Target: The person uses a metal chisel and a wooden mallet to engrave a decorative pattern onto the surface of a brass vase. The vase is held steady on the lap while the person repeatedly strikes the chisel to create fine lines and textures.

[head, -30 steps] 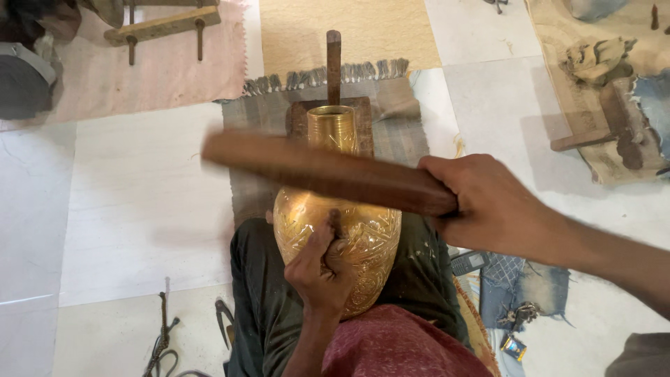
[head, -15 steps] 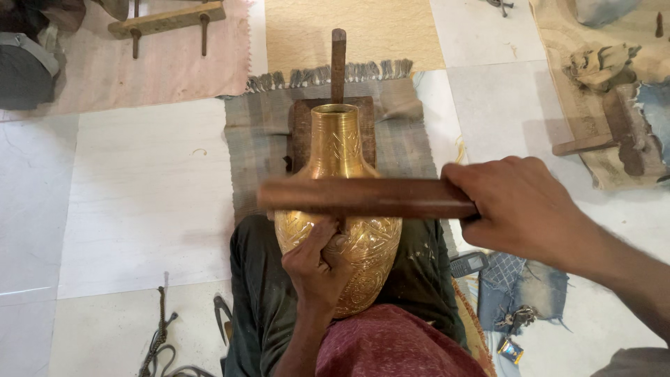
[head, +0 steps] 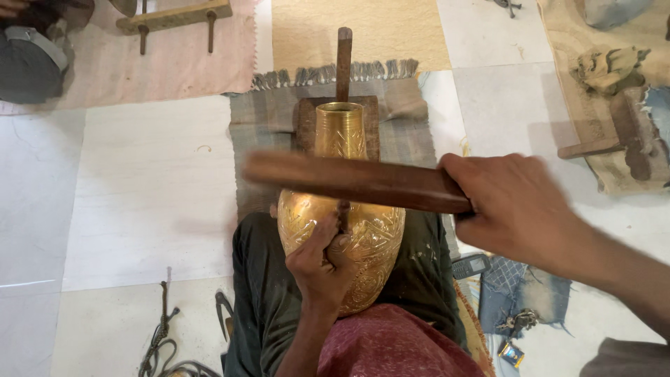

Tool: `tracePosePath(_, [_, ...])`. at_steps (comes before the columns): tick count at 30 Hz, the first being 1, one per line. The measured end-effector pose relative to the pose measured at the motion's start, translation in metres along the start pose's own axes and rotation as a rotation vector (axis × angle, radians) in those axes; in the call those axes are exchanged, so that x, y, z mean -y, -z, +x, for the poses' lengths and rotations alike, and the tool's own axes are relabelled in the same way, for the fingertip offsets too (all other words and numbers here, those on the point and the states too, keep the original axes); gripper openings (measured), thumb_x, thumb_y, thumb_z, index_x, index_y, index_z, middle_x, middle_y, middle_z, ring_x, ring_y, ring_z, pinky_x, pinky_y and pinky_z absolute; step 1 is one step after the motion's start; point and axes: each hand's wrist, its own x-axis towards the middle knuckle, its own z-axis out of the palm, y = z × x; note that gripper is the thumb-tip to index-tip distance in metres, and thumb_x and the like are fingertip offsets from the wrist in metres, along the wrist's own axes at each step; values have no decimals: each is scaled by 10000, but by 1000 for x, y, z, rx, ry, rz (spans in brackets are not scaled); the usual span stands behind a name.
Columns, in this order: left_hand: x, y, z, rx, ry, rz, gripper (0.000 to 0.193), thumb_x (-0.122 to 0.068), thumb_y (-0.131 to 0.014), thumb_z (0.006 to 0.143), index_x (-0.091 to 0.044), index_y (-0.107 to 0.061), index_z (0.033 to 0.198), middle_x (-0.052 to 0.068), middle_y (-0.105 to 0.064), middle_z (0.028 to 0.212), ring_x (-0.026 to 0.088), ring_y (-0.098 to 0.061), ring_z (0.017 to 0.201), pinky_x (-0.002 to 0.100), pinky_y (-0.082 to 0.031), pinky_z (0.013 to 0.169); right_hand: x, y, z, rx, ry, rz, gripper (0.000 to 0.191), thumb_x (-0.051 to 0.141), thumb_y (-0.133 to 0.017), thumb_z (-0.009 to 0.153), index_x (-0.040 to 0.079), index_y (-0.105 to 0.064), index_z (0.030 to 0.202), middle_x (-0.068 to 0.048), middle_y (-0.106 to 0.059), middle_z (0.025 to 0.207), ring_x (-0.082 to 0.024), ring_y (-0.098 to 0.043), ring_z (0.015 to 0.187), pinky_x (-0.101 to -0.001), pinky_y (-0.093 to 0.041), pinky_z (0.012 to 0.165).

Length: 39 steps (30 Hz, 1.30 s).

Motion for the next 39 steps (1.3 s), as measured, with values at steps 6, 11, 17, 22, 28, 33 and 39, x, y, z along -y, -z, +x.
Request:
tracePosePath(6, [6,-4,-3,-48,-105,38,366,63,-622,863,24,-698,1219,161,-780,976,191,-789,813,277,-639,652,3,-7,11,-90,92,139,355,171,-783,624,87,-589,910,-134,-650,618,-332,-661,593,-486,-508,567])
tracePosePath(11, [12,-8,-8,2,69,68,401,90,-605,804,22,-741,1175,138,-794,828,176,-790,695,287,-627,585,-3,-6,11,126,0,-66,307,161,-763,678,128,-581,923,-97,-639,636,-288,-677,618,-470,-531,618])
tracePosePath(17, [11,-9,-10,-48,-93,33,427,103,-605,825,61,-670,1245,217,-762,1084,252,-793,954,302,-671,766,3,-6,17,-121,251,120,384,119,-759,568,80,-579,905,-99,-621,578,-289,-645,577,-450,-513,527])
tracePosePath(22, [11,-8,-10,-29,-27,22,416,99,-625,818,66,-688,1228,198,-779,1040,237,-806,901,286,-668,739,6,-10,15,-60,86,385,230,144,-727,705,89,-559,853,-71,-613,570,-239,-643,493,-403,-514,494])
tracePosePath(28, [8,-5,-9,-34,-86,75,441,110,-613,761,59,-689,1192,217,-767,1067,273,-790,944,313,-658,787,5,-11,22,-44,124,302,321,154,-754,649,97,-580,914,-85,-629,581,-241,-659,529,-418,-529,524])
tracePosePath(33, [4,-7,-5,-77,-55,33,428,108,-606,801,32,-694,1213,183,-780,1017,255,-802,914,316,-657,760,6,-7,24,1,114,63,373,169,-769,640,111,-590,962,-103,-660,665,-312,-675,655,-472,-517,595])
tracePosePath(39, [19,-4,-7,-9,-105,71,483,101,-573,785,-34,-710,1228,153,-792,1039,203,-805,829,291,-648,683,6,-12,18,-79,34,196,382,166,-781,602,115,-605,936,-146,-646,638,-363,-669,670,-504,-493,623])
